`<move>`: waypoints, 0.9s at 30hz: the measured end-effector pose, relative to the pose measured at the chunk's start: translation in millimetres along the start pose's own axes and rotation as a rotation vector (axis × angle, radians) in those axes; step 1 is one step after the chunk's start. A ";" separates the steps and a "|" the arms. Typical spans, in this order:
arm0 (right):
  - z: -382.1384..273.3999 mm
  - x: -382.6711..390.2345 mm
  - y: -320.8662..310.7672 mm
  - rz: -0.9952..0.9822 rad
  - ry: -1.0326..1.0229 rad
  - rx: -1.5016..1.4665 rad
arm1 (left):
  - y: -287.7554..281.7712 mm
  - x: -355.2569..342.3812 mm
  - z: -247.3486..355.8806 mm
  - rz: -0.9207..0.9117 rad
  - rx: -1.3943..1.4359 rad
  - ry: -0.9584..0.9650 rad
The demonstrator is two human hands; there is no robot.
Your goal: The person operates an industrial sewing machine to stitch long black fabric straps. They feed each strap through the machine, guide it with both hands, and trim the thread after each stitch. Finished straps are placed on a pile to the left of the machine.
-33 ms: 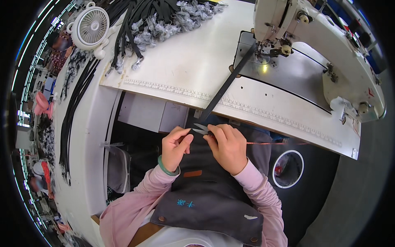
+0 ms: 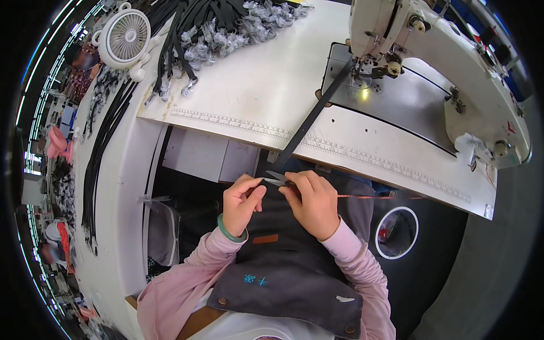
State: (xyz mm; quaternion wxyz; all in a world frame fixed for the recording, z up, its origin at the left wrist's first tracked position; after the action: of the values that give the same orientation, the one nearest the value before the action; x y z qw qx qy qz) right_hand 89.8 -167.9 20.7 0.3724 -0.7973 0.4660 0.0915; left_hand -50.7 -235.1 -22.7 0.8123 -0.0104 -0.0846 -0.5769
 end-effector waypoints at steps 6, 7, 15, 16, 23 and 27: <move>37.9 15.7 15.4 0.286 0.394 -1.046 | 4.9 -2.3 -3.8 0.076 0.119 -0.046; 36.2 14.8 14.0 0.269 0.365 -0.891 | 3.2 -2.2 -2.4 0.128 0.156 -0.050; 8.9 13.6 14.7 0.030 0.058 -0.046 | -15.7 -5.1 -17.9 0.318 -0.004 0.271; 5.1 13.8 15.1 0.014 0.030 0.004 | -16.4 -3.4 -17.4 0.367 0.044 0.306; -5.9 12.0 20.2 0.001 -0.060 0.050 | -9.6 -1.6 -17.6 0.396 -0.212 0.382; -4.5 14.1 21.0 0.032 -0.038 0.057 | -6.0 -0.5 -12.5 0.382 -0.266 0.419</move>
State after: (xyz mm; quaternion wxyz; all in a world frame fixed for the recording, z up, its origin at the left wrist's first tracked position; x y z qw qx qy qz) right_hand 79.5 -186.6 6.2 0.4024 -0.7769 0.4740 0.0992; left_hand -54.9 -238.1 -35.6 0.8972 -0.0132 0.1645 -0.4096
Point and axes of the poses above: each hand's wrist, its own x-axis away from the middle knuckle, its own y-axis out of the palm, z = x × y, the point moved 7 cm from there along -x, towards the middle knuckle, and after that the axes turned 9 degrees about -y, right-handed, at the moved point
